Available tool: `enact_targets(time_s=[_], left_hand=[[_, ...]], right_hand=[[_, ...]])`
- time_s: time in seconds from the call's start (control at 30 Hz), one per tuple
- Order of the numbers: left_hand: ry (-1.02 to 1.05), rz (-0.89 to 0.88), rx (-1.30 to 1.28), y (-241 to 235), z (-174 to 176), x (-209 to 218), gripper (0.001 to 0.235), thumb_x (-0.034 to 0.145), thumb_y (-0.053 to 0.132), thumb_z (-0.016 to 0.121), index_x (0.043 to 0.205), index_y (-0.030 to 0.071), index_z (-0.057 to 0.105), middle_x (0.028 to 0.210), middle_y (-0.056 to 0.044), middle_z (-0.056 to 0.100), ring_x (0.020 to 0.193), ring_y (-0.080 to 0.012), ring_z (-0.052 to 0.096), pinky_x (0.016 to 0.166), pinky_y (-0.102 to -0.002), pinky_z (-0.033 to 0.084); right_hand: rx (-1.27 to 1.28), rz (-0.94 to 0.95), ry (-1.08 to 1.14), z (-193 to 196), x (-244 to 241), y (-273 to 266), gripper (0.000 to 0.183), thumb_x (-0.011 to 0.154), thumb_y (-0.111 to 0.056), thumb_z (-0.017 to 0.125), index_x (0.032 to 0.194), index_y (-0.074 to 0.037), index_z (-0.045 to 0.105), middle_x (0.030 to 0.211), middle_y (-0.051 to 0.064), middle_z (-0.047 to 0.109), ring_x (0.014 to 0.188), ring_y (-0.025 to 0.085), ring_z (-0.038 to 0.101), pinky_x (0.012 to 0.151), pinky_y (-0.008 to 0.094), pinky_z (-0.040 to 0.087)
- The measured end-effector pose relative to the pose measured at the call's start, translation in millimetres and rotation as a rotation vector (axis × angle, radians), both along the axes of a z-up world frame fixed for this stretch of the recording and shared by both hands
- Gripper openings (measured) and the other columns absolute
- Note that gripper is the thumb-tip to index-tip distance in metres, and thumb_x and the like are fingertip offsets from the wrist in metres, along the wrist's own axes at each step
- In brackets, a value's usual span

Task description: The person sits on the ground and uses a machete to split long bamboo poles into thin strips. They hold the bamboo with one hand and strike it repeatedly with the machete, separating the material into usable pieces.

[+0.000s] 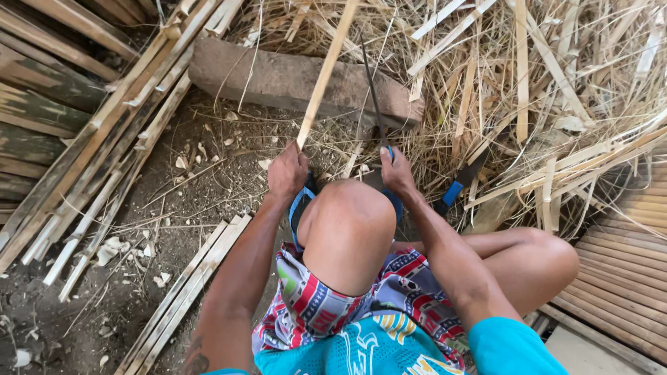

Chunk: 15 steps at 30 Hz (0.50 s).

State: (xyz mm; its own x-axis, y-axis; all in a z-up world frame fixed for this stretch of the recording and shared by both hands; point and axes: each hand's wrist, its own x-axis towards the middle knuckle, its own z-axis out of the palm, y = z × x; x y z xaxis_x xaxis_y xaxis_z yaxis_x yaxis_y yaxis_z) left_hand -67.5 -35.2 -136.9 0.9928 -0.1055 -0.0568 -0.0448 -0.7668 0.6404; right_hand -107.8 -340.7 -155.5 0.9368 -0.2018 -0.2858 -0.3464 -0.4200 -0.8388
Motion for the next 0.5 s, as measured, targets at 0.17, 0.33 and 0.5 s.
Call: enact_targets(time_s=[0.17,0.33,0.5], left_hand=[[0.151,-0.11,0.119,-4,-10,2,0.031,0.095,0.025,0.055,0.117,0.004,0.048,0.074,-0.025,0.068,0.067,-0.047,0.068,0.064,-0.06,0.054],[0.275,-0.136,0.136,-6,-3,24,0.032,0.103,0.031,0.053,0.122,0.006,0.052,0.085,-0.026,0.071,0.078,-0.0469,0.07,0.072,-0.059,0.056],[0.574,-0.048,-0.546,18,-10,37,0.043,0.103,0.037,0.053,0.135,0.008,0.055,0.092,-0.018,0.074,0.07,-0.027,0.069,0.063,-0.04,0.057]], right_hand=[[0.184,-0.127,0.039,-9,-11,4,0.037,0.11,-0.039,0.047,0.099,-0.004,0.051,0.064,0.004,0.052,0.051,0.015,0.051,0.049,0.035,0.041],[0.084,-0.139,-0.027,-13,-22,12,0.033,0.111,-0.037,0.05,0.107,-0.004,0.05,0.069,0.01,0.057,0.056,0.023,0.056,0.053,0.044,0.045],[-0.273,0.131,-0.013,31,-5,-5,0.029,0.105,-0.032,0.053,0.113,-0.005,0.049,0.071,0.019,0.064,0.063,0.037,0.068,0.059,0.052,0.051]])
